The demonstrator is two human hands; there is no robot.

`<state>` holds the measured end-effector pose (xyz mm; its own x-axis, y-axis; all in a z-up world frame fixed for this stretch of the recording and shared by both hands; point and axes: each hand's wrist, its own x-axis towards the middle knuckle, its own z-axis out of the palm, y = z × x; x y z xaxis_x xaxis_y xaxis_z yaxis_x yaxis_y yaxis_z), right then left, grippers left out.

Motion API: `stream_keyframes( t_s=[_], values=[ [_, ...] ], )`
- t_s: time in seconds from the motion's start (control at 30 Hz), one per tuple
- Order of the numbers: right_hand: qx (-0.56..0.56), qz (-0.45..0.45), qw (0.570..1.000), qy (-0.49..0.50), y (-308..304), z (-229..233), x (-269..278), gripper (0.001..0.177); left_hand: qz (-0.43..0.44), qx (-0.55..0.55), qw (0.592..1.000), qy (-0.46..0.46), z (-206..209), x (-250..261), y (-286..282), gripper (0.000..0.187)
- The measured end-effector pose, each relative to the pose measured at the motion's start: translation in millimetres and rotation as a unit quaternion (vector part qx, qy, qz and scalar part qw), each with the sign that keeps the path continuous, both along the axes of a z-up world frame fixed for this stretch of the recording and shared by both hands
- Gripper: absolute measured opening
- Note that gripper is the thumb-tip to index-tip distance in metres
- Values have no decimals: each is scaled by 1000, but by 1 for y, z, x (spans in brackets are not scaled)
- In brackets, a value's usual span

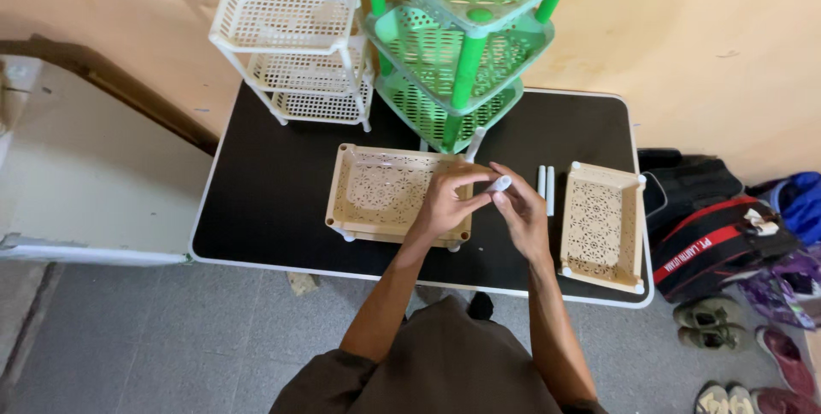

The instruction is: The person assembles a three-tier corner shelf by inserting white plastic poles into beige perforated trays and stacking them on a black table. The person handles trays and poles one at a time, aligning and securing each tier before placing the completed unit on the table.

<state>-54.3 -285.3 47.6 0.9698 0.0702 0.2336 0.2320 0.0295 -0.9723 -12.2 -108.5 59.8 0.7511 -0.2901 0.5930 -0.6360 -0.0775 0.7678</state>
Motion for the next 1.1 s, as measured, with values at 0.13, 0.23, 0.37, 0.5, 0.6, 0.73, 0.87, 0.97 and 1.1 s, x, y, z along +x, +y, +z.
stream_keyframes(
  t_s=[0.13, 0.23, 0.37, 0.5, 0.6, 0.73, 0.87, 0.97, 1.1],
  values=[
    [-41, -14, 999, -3, 19, 1, -3, 44, 48, 6, 995, 91, -8, -10, 9, 33],
    [-68, 6, 996, -61, 33, -2, -1, 33, 102, 6, 992, 74, -18, -18, 22, 36],
    [-102, 44, 985, -133, 56, -12, 27, 22, 184, -3, 981, 57, -35, -27, 67, 38],
    [-204, 63, 976, -50, 91, -31, 68, 20, 396, -56, 912, 96, -69, -46, 124, 26],
    [-274, 113, 949, -111, 129, -47, 87, 19, 505, -95, 848, 129, -107, -64, 153, 33],
    [-326, 237, 892, -205, 181, -62, 83, 25, 503, -55, 851, 142, -161, -81, 176, 51],
    [-400, 308, 851, -146, 223, -71, 65, 46, 439, 15, 893, 99, -202, -87, 178, 54],
    [-383, 316, 842, -211, 231, -73, 61, 49, 408, -70, 884, 217, -219, -84, 176, 36],
    [-397, 293, 853, -171, 230, -72, 52, 42, 359, -90, 908, 196, -223, -84, 181, 28]
  ],
)
